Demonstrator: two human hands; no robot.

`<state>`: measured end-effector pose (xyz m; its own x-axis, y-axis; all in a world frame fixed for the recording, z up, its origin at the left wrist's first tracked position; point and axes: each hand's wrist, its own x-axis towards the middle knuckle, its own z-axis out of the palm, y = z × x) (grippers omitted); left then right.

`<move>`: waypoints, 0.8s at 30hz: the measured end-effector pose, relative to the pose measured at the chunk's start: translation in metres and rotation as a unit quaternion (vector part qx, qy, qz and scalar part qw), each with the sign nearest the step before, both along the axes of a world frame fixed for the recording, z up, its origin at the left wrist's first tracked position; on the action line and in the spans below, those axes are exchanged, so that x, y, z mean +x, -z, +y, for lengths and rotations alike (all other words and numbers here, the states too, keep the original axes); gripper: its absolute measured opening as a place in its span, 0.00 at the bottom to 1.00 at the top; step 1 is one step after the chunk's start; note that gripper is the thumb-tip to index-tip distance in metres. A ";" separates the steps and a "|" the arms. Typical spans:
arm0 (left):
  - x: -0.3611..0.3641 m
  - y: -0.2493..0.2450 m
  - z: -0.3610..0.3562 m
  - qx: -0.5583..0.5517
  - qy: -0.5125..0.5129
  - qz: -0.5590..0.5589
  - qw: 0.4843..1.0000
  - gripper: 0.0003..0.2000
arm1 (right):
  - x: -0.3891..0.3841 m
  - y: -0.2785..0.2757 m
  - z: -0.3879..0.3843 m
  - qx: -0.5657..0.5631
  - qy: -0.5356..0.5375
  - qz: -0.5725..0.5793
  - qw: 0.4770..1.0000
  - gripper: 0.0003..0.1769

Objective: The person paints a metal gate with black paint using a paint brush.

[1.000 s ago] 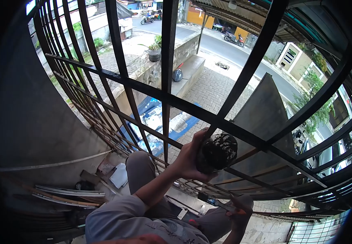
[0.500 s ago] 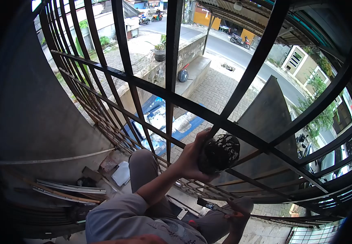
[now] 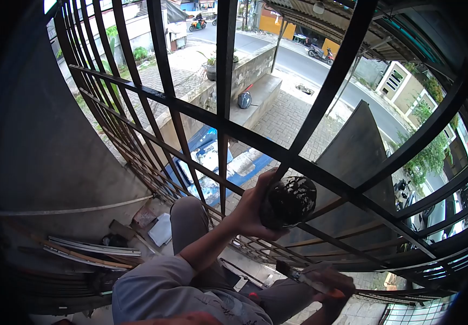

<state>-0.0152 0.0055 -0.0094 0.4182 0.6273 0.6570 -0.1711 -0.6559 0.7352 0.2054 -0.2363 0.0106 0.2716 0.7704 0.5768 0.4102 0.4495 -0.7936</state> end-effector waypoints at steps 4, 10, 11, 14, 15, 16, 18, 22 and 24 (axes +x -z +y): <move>0.001 0.004 0.000 -0.005 0.000 -0.001 1.000 0.60 | 0.010 -0.072 0.028 0.215 -0.204 -0.021 0.955 0.34; -0.003 0.002 0.002 -0.006 0.012 -0.003 1.000 0.60 | -0.013 -0.116 0.063 0.204 -0.122 -0.115 0.964 0.37; -0.003 0.002 0.001 -0.019 0.019 0.003 1.000 0.60 | -0.014 -0.115 0.067 0.217 -0.145 -0.127 0.957 0.36; -0.001 0.004 0.002 -0.017 0.015 0.000 1.000 0.60 | -0.015 -0.122 0.071 0.196 -0.161 -0.188 0.949 0.37; -0.001 0.003 0.003 -0.017 0.016 0.000 1.000 0.60 | -0.014 -0.122 0.070 0.207 -0.156 -0.202 0.945 0.38; -0.002 0.002 0.004 -0.004 0.014 -0.002 1.000 0.60 | -0.015 -0.122 0.068 0.216 -0.151 -0.215 0.940 0.39; -0.003 0.002 0.003 0.006 0.012 -0.004 1.000 0.60 | -0.026 -0.114 0.067 0.231 -0.146 -0.169 0.947 0.39; -0.001 0.006 0.004 0.005 0.011 0.000 1.000 0.63 | -0.025 -0.109 0.075 0.181 -0.073 -0.229 0.954 0.36; 0.000 0.009 0.004 0.001 0.009 0.009 1.000 0.66 | -0.024 -0.100 0.068 0.255 -0.094 -0.091 0.958 0.35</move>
